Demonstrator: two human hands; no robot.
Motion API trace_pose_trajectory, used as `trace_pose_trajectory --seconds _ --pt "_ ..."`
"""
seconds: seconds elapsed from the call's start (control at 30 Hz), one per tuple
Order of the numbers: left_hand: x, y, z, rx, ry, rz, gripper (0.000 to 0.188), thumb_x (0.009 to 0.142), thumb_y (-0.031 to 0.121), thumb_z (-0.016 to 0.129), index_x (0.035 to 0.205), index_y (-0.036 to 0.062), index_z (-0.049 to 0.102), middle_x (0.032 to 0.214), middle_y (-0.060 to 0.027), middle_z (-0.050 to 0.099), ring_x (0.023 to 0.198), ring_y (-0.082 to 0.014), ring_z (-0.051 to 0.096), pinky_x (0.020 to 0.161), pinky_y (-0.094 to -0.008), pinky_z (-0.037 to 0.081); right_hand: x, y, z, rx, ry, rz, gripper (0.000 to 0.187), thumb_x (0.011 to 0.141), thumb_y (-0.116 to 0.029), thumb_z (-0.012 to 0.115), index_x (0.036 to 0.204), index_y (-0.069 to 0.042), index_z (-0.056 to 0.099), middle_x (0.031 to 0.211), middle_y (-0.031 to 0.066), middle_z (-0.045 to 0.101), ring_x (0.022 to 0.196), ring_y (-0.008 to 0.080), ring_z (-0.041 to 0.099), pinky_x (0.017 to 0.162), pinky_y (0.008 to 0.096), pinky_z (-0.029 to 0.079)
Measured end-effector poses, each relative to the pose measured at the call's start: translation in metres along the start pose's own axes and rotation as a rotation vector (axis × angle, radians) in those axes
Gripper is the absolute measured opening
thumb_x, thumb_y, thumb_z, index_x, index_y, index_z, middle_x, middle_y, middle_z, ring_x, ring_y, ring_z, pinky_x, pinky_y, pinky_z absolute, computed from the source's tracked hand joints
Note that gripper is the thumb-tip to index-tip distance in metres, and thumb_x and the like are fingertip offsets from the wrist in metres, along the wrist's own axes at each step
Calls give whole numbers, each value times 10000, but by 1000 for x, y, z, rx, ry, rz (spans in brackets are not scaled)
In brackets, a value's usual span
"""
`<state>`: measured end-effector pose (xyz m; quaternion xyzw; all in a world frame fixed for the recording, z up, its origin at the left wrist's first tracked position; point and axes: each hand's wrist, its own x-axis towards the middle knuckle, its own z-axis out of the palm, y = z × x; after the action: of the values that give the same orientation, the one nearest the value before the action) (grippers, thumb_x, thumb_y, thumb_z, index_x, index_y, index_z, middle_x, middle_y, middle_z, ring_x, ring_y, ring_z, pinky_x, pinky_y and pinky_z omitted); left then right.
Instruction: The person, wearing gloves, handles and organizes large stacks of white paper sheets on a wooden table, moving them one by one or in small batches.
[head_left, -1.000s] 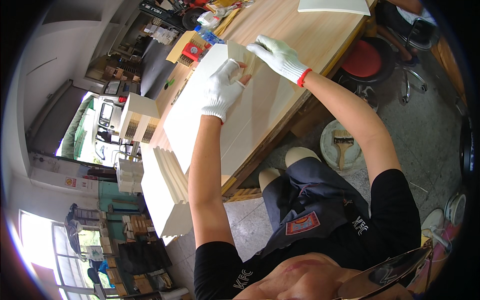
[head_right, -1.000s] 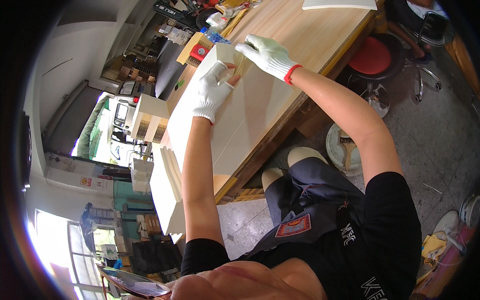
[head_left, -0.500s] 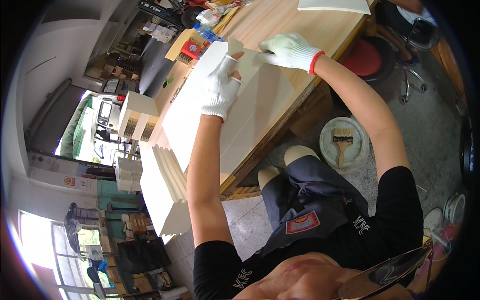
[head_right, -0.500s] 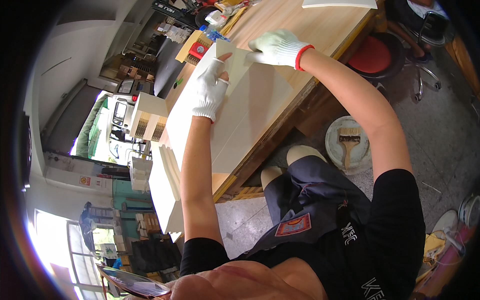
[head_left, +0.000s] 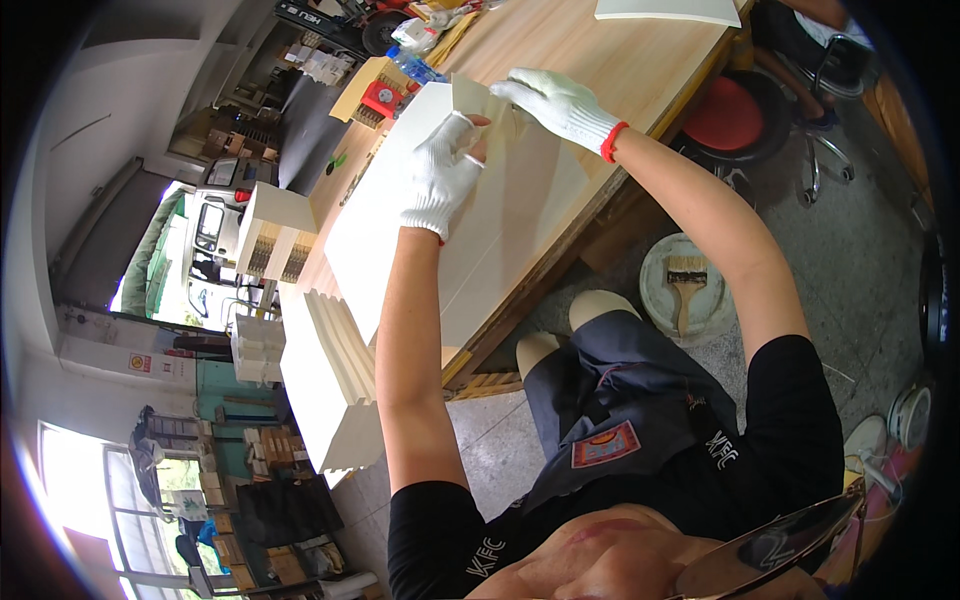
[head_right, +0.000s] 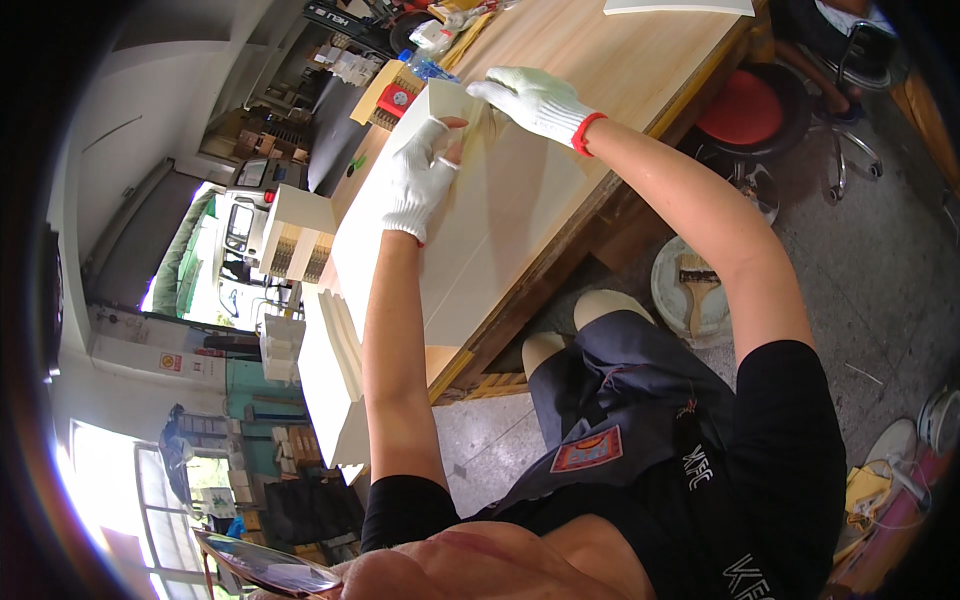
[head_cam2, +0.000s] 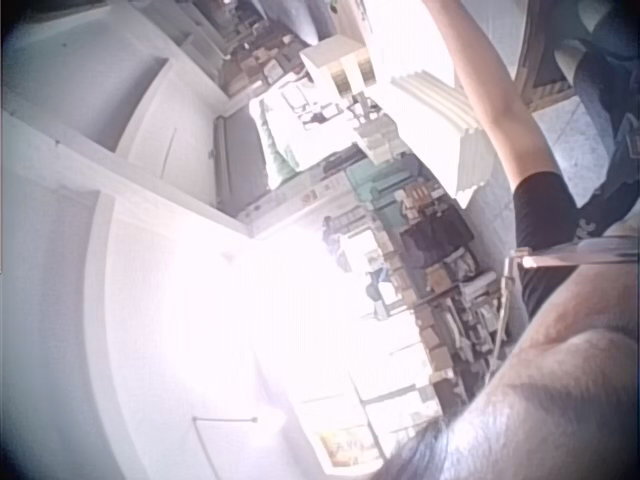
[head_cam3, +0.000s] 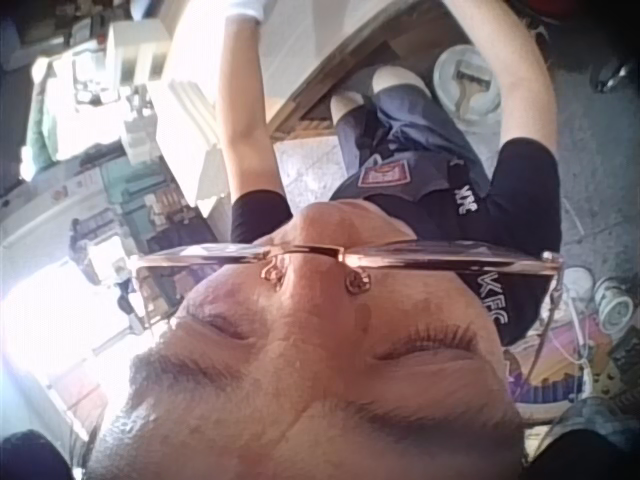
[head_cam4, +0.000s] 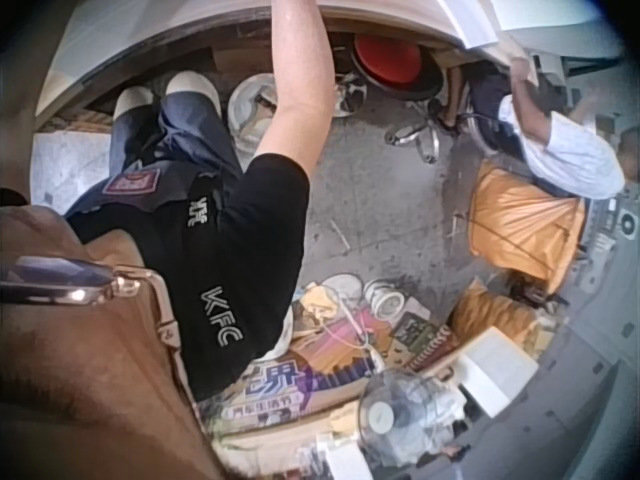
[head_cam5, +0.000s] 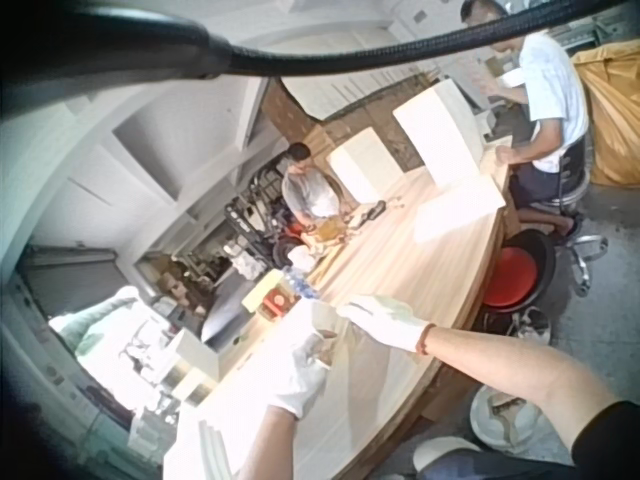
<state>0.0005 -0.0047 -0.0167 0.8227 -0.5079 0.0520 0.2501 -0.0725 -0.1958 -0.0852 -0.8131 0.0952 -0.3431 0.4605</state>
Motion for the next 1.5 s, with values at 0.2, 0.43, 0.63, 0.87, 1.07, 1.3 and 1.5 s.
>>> trace_pose_trajectory --seconds 0.2,0.43,0.63,0.87,1.07,1.3,1.5 --pt "1 -7 3 46 26 65 375 839 211 772 1193 154 665 985 -97 724 905 -205 668 830 -344 508 -6 1 1 20 46 -3 522 974 -602 475 963 -100 617 856 125 637 866 342 617 785 434 468" --pt "0 0 1 164 54 146 429 784 154 761 1202 175 667 1031 -112 712 949 -247 684 846 -383 519 -6 -1 -4 -47 51 -9 516 967 -599 503 944 -97 618 836 130 642 822 350 622 747 443 472" --pt "-8 -11 3 184 181 211 537 759 58 695 1277 182 627 1166 -124 691 1049 -335 665 902 -430 534 -28 -38 -24 -471 97 -472 551 889 -621 598 983 -80 653 905 131 688 892 304 676 818 438 528" --pt "-24 10 5 466 132 1 803 798 163 682 1534 244 371 1209 -143 670 1031 -349 682 852 -444 555 -54 -36 6 -624 -275 -448 799 819 -584 687 1402 -72 497 1467 151 473 1408 314 402 1193 408 304" --pt "-19 -9 -16 613 7 -186 513 827 244 638 1330 187 554 1050 -187 709 987 -375 685 828 -484 541 -50 -31 24 -764 -230 -489 794 814 -543 716 1436 -109 482 1483 155 462 1424 341 378 1198 440 282" --pt "-27 -70 -145 114 635 -5 184 835 184 686 845 23 772 873 -156 745 798 -243 706 777 -351 552 -44 -31 15 -695 -206 -661 734 779 -418 768 1413 -154 508 1475 99 490 1390 299 425 1153 444 345" --pt "-130 -107 -220 -499 1046 -127 299 902 200 691 1109 -17 696 962 -114 714 850 -185 655 750 -339 535 -56 -76 28 -1027 -366 -417 783 811 -569 698 1432 -142 486 1488 113 476 1395 291 422 1176 411 317"
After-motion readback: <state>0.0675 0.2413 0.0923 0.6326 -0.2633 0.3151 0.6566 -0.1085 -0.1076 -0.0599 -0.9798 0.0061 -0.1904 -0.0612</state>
